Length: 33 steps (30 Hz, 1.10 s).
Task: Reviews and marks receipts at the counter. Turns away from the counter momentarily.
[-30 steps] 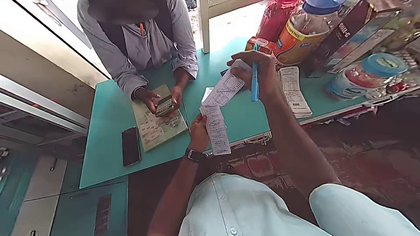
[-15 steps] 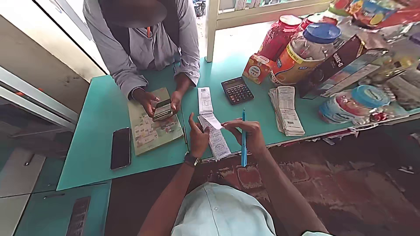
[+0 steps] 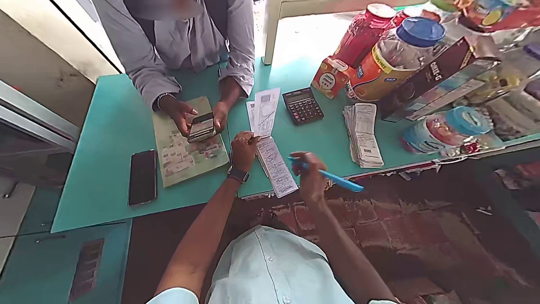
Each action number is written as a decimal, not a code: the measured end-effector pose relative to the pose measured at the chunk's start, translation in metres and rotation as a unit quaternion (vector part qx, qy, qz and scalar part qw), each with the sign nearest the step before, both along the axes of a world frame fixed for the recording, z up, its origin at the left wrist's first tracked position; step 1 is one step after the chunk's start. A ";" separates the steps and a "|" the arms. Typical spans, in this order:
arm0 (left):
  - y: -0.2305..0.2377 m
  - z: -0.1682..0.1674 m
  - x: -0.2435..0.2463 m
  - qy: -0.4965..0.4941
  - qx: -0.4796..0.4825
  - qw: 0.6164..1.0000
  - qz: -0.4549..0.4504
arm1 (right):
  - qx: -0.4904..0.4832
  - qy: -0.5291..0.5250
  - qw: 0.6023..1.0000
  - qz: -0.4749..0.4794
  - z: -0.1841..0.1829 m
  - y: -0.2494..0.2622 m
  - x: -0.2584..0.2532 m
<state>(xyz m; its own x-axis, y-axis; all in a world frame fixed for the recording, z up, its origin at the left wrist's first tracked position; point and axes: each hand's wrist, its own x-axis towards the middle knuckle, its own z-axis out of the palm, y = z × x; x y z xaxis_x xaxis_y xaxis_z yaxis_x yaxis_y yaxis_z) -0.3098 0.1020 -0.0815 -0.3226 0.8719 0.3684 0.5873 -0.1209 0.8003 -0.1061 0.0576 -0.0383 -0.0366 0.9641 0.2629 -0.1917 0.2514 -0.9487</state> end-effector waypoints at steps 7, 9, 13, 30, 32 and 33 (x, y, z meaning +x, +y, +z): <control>-0.003 0.005 0.000 0.024 -0.028 0.999 -0.020 | 0.049 -0.241 0.969 -0.038 -0.050 -0.004 -0.020; -0.002 0.004 0.000 0.027 -0.021 0.999 -0.023 | 0.070 -0.265 0.960 -0.058 -0.051 -0.005 -0.022; -0.005 0.004 0.000 0.038 -0.015 0.999 -0.021 | 0.104 -0.283 0.952 -0.051 -0.056 -0.007 -0.023; -0.016 -0.013 -0.002 0.113 -0.019 0.980 -0.161 | -0.108 0.266 0.950 -0.124 0.014 0.014 0.055; -0.024 -0.011 0.004 0.115 -0.023 0.981 -0.152 | -0.042 0.219 0.971 -0.087 0.032 0.009 0.052; -0.028 -0.011 0.006 0.112 -0.024 0.982 -0.147 | -0.015 0.182 0.982 -0.056 0.039 0.007 0.045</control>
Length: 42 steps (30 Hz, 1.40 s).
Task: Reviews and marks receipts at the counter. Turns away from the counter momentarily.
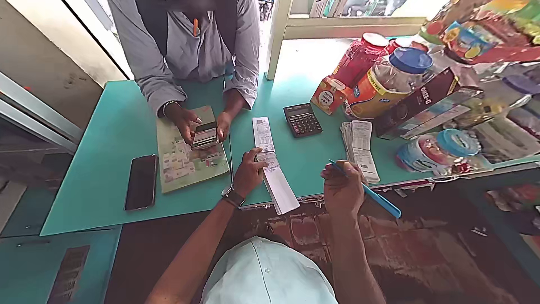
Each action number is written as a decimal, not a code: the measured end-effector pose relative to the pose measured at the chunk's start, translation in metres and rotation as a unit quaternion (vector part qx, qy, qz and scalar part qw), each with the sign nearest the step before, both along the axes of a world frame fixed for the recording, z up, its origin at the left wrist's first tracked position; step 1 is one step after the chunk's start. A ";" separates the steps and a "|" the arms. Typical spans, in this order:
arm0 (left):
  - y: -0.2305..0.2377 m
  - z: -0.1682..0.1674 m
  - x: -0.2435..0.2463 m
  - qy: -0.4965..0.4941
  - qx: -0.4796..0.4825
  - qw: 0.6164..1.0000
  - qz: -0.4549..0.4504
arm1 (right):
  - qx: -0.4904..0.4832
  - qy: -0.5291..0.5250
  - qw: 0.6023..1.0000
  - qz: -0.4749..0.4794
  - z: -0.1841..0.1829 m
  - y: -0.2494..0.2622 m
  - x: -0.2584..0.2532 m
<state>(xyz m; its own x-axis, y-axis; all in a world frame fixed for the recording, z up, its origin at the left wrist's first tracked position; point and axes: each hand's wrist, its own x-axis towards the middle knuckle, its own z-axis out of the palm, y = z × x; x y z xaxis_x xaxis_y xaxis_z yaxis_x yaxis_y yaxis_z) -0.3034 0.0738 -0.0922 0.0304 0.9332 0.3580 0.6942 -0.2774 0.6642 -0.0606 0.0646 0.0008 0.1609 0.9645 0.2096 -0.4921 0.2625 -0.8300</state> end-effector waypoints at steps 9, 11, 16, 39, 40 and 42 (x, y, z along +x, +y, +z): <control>-0.002 0.001 -0.010 -0.044 -0.057 0.997 -0.029 | -0.005 -0.309 0.946 0.100 -0.080 -0.003 -0.067; -0.003 0.001 -0.008 -0.038 -0.065 0.997 -0.023 | 0.009 -0.372 0.925 0.076 -0.087 -0.005 -0.065; -0.002 -0.001 -0.007 -0.031 -0.053 0.998 -0.010 | 0.089 -0.446 0.890 0.038 -0.093 -0.005 -0.066; -0.002 -0.006 -0.007 -0.017 0.032 0.999 -0.024 | 0.106 -0.606 0.779 -0.122 -0.080 0.195 0.023; -0.002 -0.006 -0.007 -0.018 0.034 0.999 -0.023 | 0.099 -0.615 0.773 -0.120 -0.083 0.200 0.025; -0.002 -0.006 -0.006 -0.022 0.033 0.999 -0.023 | 0.091 -0.628 0.762 -0.130 -0.087 0.206 0.027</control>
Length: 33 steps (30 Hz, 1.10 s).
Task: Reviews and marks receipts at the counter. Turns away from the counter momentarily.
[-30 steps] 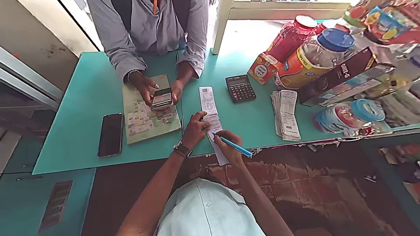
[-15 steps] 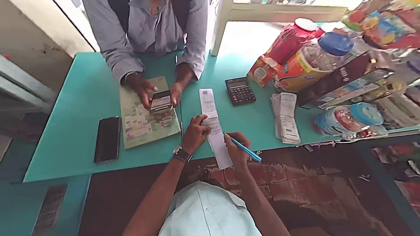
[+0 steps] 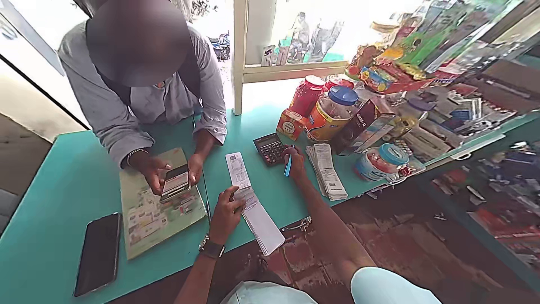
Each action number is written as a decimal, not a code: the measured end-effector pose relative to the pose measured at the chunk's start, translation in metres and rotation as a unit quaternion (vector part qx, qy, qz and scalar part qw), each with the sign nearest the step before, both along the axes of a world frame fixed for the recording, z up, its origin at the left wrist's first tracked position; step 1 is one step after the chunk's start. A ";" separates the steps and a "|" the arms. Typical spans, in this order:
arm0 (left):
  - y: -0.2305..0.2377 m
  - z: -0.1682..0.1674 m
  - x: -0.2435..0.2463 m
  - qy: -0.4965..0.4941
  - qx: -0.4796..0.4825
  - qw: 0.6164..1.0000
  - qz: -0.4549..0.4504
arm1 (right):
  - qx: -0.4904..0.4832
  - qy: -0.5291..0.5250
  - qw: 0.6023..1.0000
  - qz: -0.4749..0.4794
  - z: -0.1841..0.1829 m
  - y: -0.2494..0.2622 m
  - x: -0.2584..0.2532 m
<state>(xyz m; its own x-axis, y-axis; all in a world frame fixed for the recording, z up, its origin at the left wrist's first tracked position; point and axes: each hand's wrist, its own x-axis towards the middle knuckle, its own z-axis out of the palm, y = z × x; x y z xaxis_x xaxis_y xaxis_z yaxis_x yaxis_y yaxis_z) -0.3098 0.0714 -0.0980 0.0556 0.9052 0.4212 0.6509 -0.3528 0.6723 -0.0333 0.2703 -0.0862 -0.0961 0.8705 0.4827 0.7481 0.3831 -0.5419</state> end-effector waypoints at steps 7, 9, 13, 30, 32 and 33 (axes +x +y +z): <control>0.001 0.000 0.000 0.005 0.003 1.000 -0.003 | 0.107 0.027 0.981 0.159 0.001 -0.023 -0.002; 0.000 0.000 0.000 0.005 0.006 1.000 -0.003 | 0.091 -0.029 0.975 0.200 0.001 -0.027 -0.005; 0.002 -0.001 0.000 0.007 0.011 1.000 -0.002 | 0.028 -0.087 0.975 0.200 0.007 -0.025 -0.008; 0.000 -0.003 0.000 0.005 0.013 1.000 -0.001 | 0.031 -0.054 0.998 0.027 0.002 -0.015 -0.006; 0.002 -0.004 0.001 0.000 0.017 1.000 0.001 | 0.070 0.008 0.997 -0.039 0.003 -0.016 0.000; 0.001 -0.004 0.001 -0.002 0.019 1.000 0.001 | 0.078 0.015 0.995 -0.063 0.004 -0.017 0.001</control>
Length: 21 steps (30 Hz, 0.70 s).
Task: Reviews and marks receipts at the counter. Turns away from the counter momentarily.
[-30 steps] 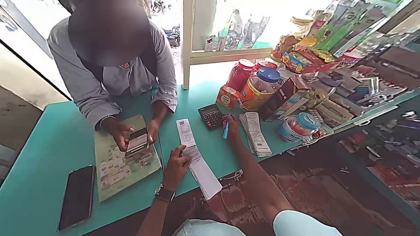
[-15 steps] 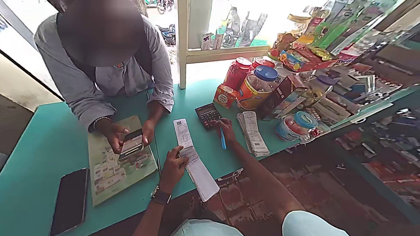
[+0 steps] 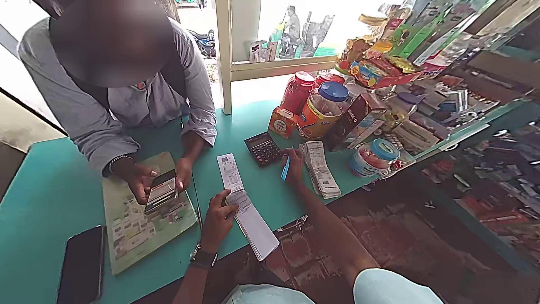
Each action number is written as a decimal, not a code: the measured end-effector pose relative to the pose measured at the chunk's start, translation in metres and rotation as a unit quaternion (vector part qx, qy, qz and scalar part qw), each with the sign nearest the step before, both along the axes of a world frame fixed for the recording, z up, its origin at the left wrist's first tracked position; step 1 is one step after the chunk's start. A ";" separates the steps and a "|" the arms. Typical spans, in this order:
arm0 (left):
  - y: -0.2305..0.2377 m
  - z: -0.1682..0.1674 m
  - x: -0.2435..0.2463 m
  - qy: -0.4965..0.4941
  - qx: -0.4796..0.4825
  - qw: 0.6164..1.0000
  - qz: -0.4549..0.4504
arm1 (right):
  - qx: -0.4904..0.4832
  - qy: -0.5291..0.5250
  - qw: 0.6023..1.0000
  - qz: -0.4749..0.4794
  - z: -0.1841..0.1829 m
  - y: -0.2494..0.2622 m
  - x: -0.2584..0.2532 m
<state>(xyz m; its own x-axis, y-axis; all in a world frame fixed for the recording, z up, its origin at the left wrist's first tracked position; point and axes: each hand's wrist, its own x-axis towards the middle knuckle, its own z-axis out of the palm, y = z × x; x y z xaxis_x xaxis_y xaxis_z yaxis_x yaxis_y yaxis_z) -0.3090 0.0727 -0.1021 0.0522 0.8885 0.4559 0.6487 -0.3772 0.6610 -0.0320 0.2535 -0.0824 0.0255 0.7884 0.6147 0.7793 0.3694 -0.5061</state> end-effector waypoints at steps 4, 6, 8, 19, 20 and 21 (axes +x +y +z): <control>-0.001 -0.001 -0.001 -0.001 -0.001 1.000 0.000 | -0.044 -0.032 0.999 0.000 0.004 -0.004 -0.005; 0.001 0.000 -0.001 -0.002 0.000 1.000 -0.001 | -0.052 -0.098 0.994 -0.011 0.005 -0.001 -0.009; -0.001 -0.001 -0.001 -0.001 -0.004 1.000 -0.003 | -0.038 -0.152 0.988 -0.005 0.001 -0.003 -0.012; -0.001 0.000 -0.001 -0.001 -0.007 1.000 -0.002 | -0.102 -0.146 0.957 0.231 0.008 0.001 -0.015; -0.001 0.000 -0.001 -0.002 -0.006 1.000 -0.003 | -0.079 -0.114 0.966 0.219 0.007 0.000 -0.013; -0.001 -0.001 -0.001 -0.001 -0.007 1.000 -0.002 | -0.032 -0.090 0.978 0.184 0.005 -0.002 -0.011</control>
